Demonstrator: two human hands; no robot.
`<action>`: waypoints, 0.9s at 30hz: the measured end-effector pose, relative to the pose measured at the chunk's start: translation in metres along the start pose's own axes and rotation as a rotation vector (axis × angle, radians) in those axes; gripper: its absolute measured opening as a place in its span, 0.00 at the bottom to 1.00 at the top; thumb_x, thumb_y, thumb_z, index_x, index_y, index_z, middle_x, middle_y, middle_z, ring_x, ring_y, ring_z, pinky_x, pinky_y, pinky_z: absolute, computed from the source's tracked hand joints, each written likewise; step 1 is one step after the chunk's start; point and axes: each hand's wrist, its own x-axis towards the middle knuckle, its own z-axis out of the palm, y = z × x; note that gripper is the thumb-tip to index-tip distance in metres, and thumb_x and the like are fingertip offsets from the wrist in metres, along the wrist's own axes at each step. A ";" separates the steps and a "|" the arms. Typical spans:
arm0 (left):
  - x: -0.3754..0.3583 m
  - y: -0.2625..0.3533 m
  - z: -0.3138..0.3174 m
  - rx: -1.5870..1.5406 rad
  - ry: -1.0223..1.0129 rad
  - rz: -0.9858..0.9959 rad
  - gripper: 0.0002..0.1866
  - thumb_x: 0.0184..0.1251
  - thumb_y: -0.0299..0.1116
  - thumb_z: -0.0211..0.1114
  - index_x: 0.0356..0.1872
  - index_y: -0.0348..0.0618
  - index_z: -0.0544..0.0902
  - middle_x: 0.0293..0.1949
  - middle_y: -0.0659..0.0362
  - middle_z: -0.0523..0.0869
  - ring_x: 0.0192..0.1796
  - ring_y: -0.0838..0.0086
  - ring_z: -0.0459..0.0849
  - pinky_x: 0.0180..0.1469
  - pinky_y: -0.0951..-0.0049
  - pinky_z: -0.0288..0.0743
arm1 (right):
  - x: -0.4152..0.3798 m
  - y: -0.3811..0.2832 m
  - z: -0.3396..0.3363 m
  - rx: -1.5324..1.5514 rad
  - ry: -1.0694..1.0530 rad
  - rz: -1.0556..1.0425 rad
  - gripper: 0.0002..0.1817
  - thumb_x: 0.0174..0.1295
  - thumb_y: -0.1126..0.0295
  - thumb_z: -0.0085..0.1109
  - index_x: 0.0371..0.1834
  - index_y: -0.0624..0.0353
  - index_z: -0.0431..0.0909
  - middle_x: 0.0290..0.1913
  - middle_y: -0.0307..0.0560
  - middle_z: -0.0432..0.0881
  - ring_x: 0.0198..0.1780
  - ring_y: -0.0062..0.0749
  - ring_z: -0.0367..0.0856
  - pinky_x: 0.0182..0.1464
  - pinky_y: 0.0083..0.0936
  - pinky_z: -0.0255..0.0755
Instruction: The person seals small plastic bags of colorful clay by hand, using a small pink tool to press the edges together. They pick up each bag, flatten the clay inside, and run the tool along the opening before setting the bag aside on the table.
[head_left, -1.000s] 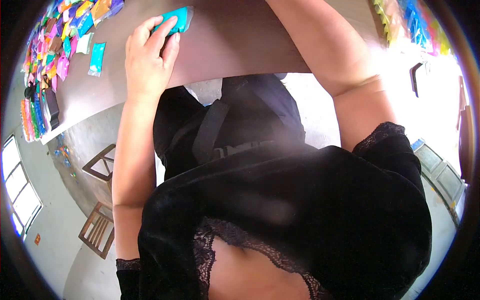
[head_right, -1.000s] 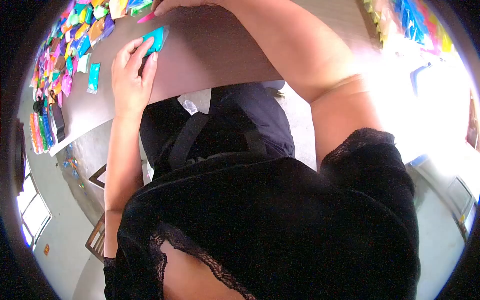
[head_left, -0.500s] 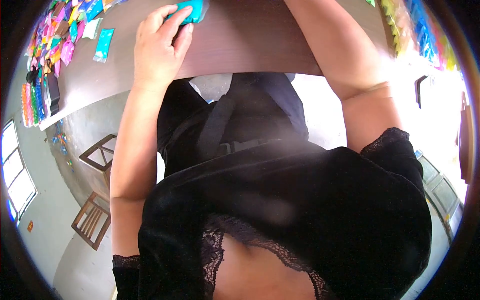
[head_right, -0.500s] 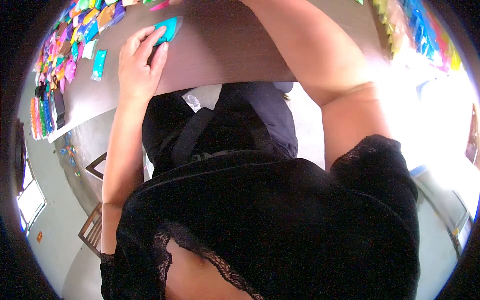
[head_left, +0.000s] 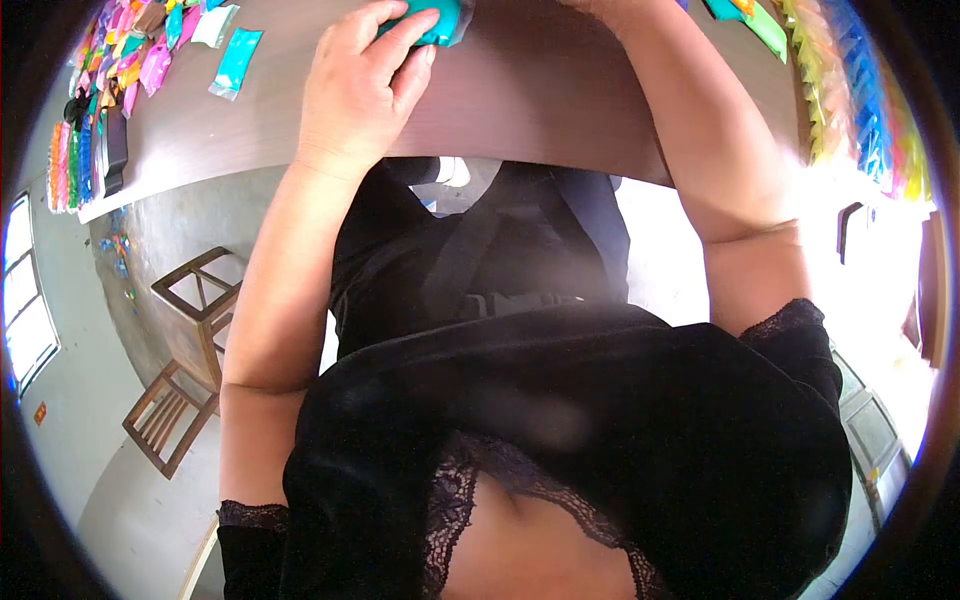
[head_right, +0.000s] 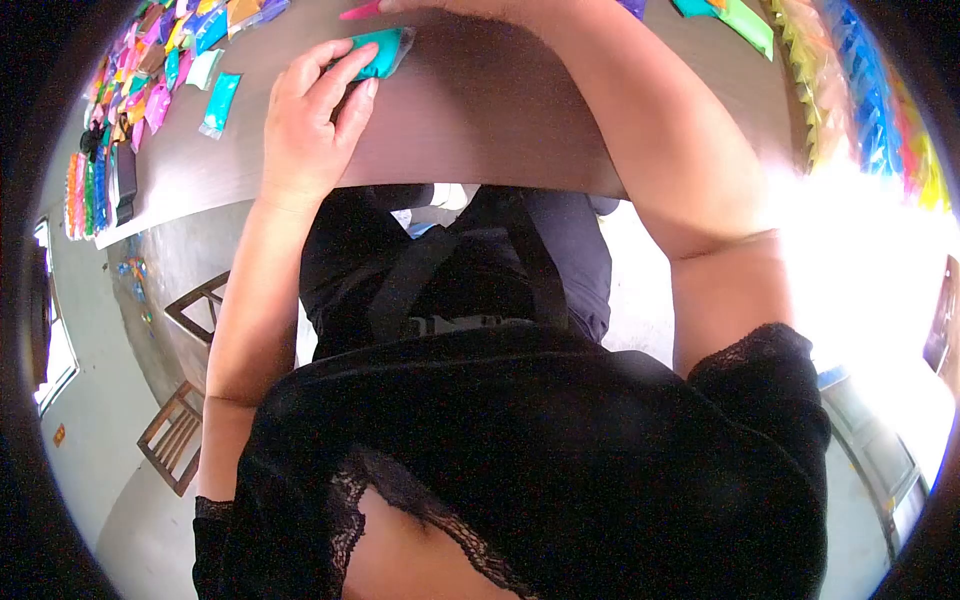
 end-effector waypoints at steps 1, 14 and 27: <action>0.000 0.000 0.000 0.002 -0.001 -0.003 0.17 0.60 0.33 0.70 0.52 0.53 0.85 0.51 0.58 0.83 0.51 0.60 0.82 0.55 0.64 0.75 | -0.001 -0.005 0.003 0.024 -0.024 0.016 0.12 0.57 0.67 0.68 0.40 0.61 0.86 0.32 0.49 0.87 0.33 0.27 0.83 0.41 0.26 0.76; 0.001 -0.002 0.001 -0.010 0.037 0.026 0.15 0.58 0.33 0.71 0.49 0.53 0.86 0.49 0.58 0.82 0.49 0.61 0.82 0.51 0.64 0.77 | -0.007 -0.014 0.003 -0.131 -0.035 0.038 0.11 0.56 0.65 0.64 0.36 0.61 0.86 0.31 0.56 0.86 0.33 0.43 0.86 0.40 0.33 0.77; 0.001 0.004 -0.002 -0.083 -0.010 -0.075 0.13 0.58 0.37 0.72 0.44 0.50 0.86 0.52 0.55 0.82 0.52 0.58 0.82 0.54 0.61 0.76 | -0.001 0.008 0.010 -0.321 0.166 -0.134 0.10 0.56 0.66 0.63 0.32 0.61 0.85 0.30 0.57 0.85 0.34 0.50 0.85 0.39 0.38 0.77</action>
